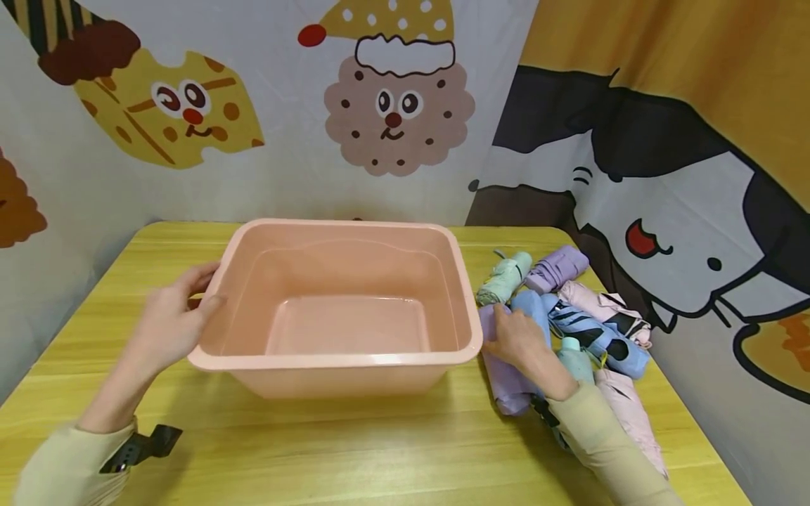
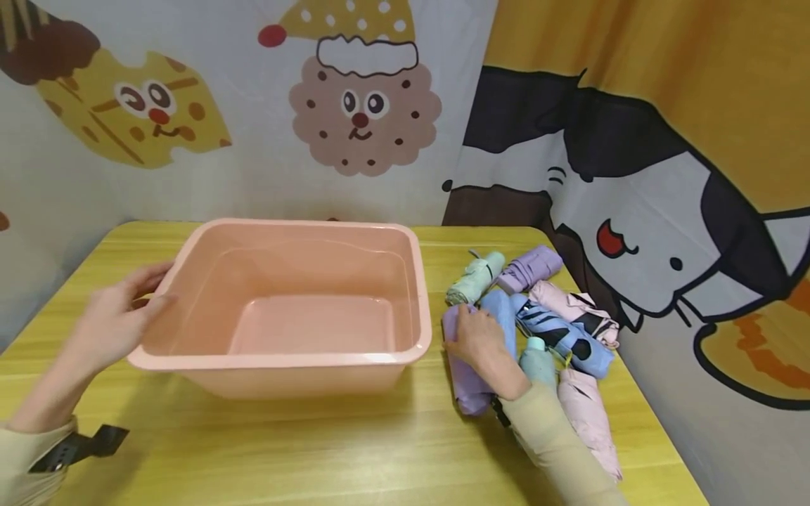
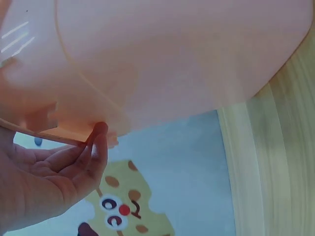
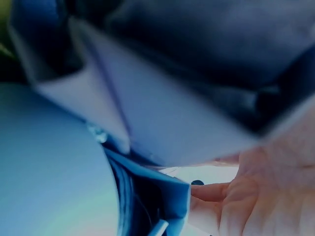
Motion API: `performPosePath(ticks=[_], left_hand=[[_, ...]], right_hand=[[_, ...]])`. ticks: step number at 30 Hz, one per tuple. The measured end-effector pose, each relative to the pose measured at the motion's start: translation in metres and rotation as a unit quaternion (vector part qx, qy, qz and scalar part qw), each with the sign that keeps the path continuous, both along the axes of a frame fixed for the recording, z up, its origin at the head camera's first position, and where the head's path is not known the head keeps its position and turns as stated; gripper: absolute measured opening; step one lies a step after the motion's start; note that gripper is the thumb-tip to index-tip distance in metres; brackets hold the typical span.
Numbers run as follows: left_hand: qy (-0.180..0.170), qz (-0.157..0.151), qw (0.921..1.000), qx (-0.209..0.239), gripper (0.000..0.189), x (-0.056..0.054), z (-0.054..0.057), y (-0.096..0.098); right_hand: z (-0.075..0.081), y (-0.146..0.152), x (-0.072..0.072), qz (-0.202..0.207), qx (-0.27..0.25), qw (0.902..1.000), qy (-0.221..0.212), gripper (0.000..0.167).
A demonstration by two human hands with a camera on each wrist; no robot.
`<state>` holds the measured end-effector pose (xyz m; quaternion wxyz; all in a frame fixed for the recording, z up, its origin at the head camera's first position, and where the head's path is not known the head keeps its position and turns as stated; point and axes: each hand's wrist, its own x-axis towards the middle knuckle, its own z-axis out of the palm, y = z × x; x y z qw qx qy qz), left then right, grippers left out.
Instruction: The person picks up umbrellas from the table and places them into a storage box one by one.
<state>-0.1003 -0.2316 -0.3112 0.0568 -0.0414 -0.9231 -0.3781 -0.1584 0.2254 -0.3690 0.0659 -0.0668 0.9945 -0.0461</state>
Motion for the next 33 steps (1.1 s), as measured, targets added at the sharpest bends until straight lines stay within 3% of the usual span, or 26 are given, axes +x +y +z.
performPosePath(ticks=[9, 12, 17, 23, 29, 33], left_hand=[[-0.015, 0.007, 0.9998, 0.011, 0.055, 0.007, 0.002, 0.021], [-0.017, 0.004, 0.9998, 0.005, 0.056, 0.009, 0.004, 0.025], [-0.014, -0.001, 0.9991, -0.040, 0.057, 0.008, 0.008, 0.027], [-0.017, -0.013, 0.9955, -0.093, 0.059, -0.003, 0.015, 0.022], [-0.017, -0.032, 0.9960, -0.081, 0.059, -0.017, 0.013, 0.018], [0.000, -0.033, 0.9980, -0.055, 0.056, -0.020, 0.009, 0.019]], right_hand=[[0.000, 0.003, 0.002, 0.034, -0.016, 0.9991, 0.020, 0.031], [-0.001, 0.005, 0.004, 0.045, -0.021, 0.9986, 0.018, 0.036], [-0.005, 0.004, 0.005, 0.018, -0.028, 0.9995, -0.005, 0.031], [-0.010, 0.006, 0.004, 0.010, -0.053, 0.9984, -0.014, 0.031], [-0.012, 0.011, 0.006, 0.049, -0.089, 0.9948, 0.003, 0.051], [-0.012, 0.012, 0.006, 0.071, -0.111, 0.9907, 0.036, 0.051]])
